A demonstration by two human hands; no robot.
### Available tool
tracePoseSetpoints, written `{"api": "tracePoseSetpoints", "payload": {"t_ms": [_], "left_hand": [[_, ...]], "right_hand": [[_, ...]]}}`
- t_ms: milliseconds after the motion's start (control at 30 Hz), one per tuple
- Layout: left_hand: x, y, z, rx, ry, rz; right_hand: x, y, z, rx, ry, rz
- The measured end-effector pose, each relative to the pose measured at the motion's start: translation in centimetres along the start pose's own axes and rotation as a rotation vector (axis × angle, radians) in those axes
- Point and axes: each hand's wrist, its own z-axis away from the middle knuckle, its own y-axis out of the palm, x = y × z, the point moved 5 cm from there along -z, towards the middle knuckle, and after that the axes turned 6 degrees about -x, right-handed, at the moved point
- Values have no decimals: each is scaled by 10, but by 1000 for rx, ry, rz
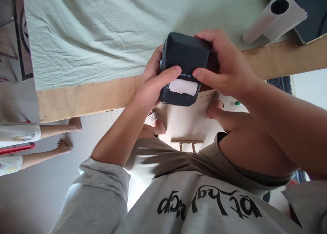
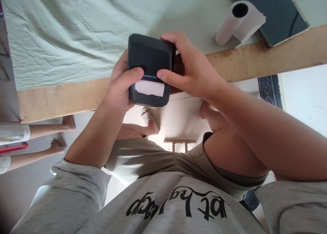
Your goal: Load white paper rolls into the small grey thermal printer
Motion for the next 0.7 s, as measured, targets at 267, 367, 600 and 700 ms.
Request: {"api": "tracePoseSetpoints", "payload": {"t_ms": [267, 367, 600, 700], "left_hand": [[0, 0, 0, -8, 4, 22], [0, 1, 0, 11, 2, 22], [1, -1, -1, 14, 4, 28], [2, -3, -2, 21, -6, 42]], "right_hand": [[-2, 2, 0, 5, 13, 25], [-3, 3, 0, 2, 11, 28], [-3, 3, -1, 2, 20, 34], [-3, 2, -1, 7, 20, 39]]}}
